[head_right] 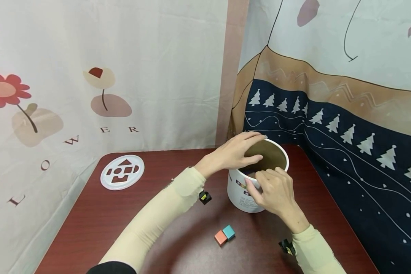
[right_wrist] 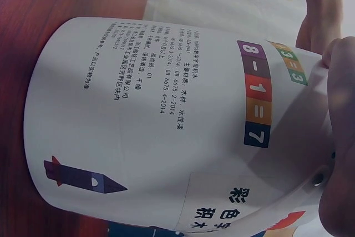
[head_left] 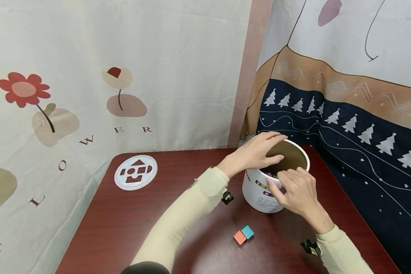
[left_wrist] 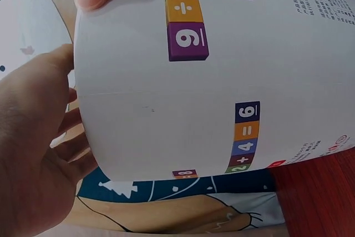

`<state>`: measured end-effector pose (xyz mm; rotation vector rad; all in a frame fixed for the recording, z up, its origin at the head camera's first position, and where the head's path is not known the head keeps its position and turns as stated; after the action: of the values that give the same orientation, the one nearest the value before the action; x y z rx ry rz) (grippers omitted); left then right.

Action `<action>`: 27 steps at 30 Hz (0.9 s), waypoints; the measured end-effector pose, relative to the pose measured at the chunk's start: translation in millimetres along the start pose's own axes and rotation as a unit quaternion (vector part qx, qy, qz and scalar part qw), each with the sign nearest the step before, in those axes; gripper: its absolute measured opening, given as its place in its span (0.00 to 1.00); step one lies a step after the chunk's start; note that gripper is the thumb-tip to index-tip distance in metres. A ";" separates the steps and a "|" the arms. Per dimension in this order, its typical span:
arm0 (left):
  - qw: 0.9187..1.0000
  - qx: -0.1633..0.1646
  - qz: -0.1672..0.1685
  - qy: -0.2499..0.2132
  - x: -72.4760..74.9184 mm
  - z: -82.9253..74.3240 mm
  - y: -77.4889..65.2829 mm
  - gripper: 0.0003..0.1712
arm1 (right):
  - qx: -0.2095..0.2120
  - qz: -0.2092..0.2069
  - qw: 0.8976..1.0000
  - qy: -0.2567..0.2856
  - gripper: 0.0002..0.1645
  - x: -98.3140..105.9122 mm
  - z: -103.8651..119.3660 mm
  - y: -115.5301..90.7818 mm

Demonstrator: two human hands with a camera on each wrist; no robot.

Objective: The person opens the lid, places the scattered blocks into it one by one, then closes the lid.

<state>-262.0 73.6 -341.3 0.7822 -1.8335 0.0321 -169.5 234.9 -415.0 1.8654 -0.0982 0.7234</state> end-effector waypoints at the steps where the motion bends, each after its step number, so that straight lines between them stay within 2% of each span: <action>1: 1.000 0.003 -0.001 0.003 0.1 0.0 -0.7 0.37 | 0.000 0.001 1.000 0.000 0.28 0.2 0.1 0.1; 9: 0.999 0.018 -0.009 0.030 1.1 0.4 -5.8 0.42 | 0.000 0.004 1.000 0.000 0.29 1.6 1.0 0.4; 14: 0.999 0.037 -0.019 0.032 4.2 0.9 -15.5 0.44 | 0.003 -0.001 1.000 0.000 0.29 1.5 1.1 0.9; 19: 0.998 0.044 -0.037 0.035 10.5 4.2 -31.7 0.44 | 0.004 0.001 1.000 -0.002 0.29 1.6 1.0 1.3; 27: 0.995 0.033 -0.080 0.039 24.6 13.1 -66.3 0.45 | 0.005 -0.010 1.000 -0.002 0.28 1.4 1.4 2.6</action>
<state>-242.9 4.5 -348.2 0.9594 -1.6989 0.0208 -168.7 233.0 -412.4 1.8742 -0.0786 0.7081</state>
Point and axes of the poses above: each hand's wrist, its own y-axis towards the middle knuckle, its own x-axis out of the back of the hand, z = x × y, the point moved 1 cm from there along y, towards the middle knuckle, and after that the axes turned 15 degrees about -y, right-handed, at the moved point
